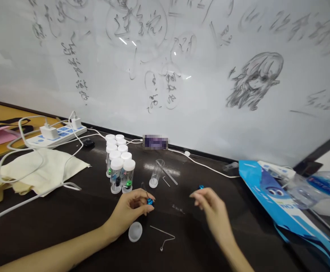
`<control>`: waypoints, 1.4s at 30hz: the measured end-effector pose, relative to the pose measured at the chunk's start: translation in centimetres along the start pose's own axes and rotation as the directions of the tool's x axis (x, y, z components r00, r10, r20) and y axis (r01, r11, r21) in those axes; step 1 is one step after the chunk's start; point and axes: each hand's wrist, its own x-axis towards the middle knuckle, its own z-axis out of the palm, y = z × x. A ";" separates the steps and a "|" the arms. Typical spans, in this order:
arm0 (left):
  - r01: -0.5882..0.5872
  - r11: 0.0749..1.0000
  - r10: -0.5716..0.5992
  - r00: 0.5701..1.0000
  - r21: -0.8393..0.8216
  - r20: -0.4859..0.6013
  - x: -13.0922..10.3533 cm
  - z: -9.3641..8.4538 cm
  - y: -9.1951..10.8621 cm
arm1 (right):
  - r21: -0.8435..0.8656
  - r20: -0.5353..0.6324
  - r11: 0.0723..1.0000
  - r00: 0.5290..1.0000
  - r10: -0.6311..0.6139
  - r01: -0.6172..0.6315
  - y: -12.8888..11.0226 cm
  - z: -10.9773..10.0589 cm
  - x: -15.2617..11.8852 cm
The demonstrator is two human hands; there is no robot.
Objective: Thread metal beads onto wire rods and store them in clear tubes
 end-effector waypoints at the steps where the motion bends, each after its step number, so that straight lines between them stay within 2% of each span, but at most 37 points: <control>1: 0.000 1.000 0.000 1.000 -0.005 0.006 0.1 0.3 -0.1 | 0.112 0.086 0.994 0.996 -0.016 0.007 -1.0 2.0 -0.7; 3: 0.019 0.999 -0.019 1.000 -0.029 0.020 0.4 0.6 -0.2 | 0.301 0.202 0.953 0.979 -0.035 -0.028 -2.4 5.5 -1.6; 4: 0.039 0.998 -0.038 0.999 -0.043 0.022 0.6 0.7 -0.2 | 0.364 0.216 0.930 0.976 -0.043 -0.040 -2.8 6.8 -1.8; 6: 0.090 0.993 -0.090 0.996 -0.081 0.003 0.8 0.7 -0.2 | 0.406 0.209 0.913 0.976 -0.057 -0.034 -3.3 8.6 -1.7; 8: 0.144 0.982 -0.149 0.988 -0.118 -0.033 1.0 0.5 -0.2 | 0.410 0.212 0.912 0.974 -0.075 -0.019 -3.3 9.4 -1.2; 11: 0.220 0.961 -0.232 0.971 -0.170 -0.051 1.2 0.3 0.0 | 0.390 0.277 0.921 0.952 -0.129 0.012 -3.2 9.4 -0.8; 14: 0.283 0.934 -0.293 0.956 -0.217 -0.016 1.3 0.2 0.1 | 0.370 0.325 0.929 0.934 -0.147 0.018 -3.1 9.0 -1.1; 19: 0.327 0.899 -0.331 0.943 -0.292 0.038 0.9 0.1 -0.5 | 0.394 0.389 0.912 0.920 -0.054 -0.113 -3.2 8.9 -1.8; 21: 0.338 0.894 -0.344 0.938 -0.294 0.033 0.8 0.0 -0.7 | 0.426 0.378 0.899 0.922 -0.079 -0.098 -3.3 8.7 -1.8; 23: 0.339 0.893 -0.353 0.936 -0.296 0.009 0.7 0.0 -0.6 | 0.442 0.361 0.896 0.921 -0.146 -0.031 -3.4 8.5 -1.7; 26: 0.361 0.877 -0.382 0.924 -0.315 -0.004 0.8 0.1 -0.2 | 0.432 0.368 0.900 0.901 -0.231 0.055 -3.4 8.3 -1.8; 31: 0.405 0.873 -0.411 0.911 -0.272 0.039 0.8 0.0 0.3 | 0.471 0.317 0.882 0.935 -0.159 -0.010 -2.9 8.8 -2.7; 36: 0.426 0.871 -0.421 0.904 -0.246 0.076 0.5 -0.2 -0.1 | 0.433 0.329 0.898 0.941 -0.082 -0.074 -2.6 8.9 -2.9; 42: 0.434 0.864 -0.428 0.900 -0.255 0.081 0.5 -0.3 -0.5 | 0.504 0.257 0.863 0.951 -0.173 0.020 -3.2 8.4 -2.1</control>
